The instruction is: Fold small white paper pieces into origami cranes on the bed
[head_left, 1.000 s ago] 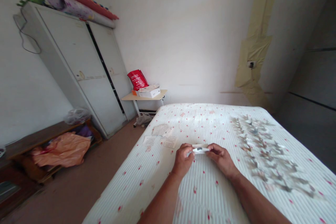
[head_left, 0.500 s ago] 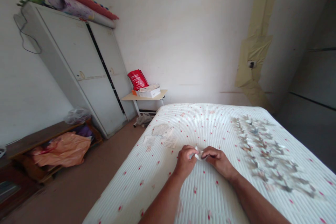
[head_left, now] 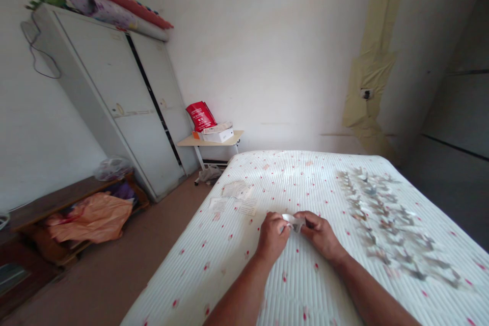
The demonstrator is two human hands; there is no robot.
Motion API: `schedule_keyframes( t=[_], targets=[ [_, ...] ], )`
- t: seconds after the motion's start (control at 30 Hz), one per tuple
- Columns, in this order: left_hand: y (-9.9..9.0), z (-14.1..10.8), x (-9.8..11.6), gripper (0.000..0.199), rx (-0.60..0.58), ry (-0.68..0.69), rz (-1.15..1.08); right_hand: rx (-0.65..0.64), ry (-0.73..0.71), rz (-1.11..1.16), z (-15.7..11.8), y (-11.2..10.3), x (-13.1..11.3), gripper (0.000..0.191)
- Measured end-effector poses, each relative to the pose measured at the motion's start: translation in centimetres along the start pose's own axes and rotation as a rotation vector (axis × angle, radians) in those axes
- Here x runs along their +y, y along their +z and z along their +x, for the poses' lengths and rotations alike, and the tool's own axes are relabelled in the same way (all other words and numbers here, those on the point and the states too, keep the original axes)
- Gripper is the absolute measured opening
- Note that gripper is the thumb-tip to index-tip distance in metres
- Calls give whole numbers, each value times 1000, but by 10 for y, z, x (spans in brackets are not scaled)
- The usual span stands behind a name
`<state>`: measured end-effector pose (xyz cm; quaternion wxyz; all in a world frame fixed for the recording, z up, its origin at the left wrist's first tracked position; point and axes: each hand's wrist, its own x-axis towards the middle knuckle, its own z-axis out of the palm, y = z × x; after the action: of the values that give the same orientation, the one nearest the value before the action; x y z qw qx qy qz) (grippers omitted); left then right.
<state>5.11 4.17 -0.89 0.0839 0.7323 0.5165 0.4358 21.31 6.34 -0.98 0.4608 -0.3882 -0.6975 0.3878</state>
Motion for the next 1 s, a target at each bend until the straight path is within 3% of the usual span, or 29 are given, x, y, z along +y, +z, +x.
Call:
schedule_keyframes(
  t=[0.17, 0.3, 0.73, 1.0],
  targets=[
    [-1, 2, -3, 14, 21, -44, 23, 72, 118, 104, 0, 2, -4, 38],
    [-1, 2, -2, 14, 25, -58, 29, 117, 155, 172, 3, 2, 1, 30],
    [-2, 2, -3, 16, 55, -76, -18, 57, 98, 96, 2, 0, 4, 4],
    [-4, 3, -2, 19, 80, -101, -104, 13, 12, 60, 1, 0, 0, 10]
  ],
)
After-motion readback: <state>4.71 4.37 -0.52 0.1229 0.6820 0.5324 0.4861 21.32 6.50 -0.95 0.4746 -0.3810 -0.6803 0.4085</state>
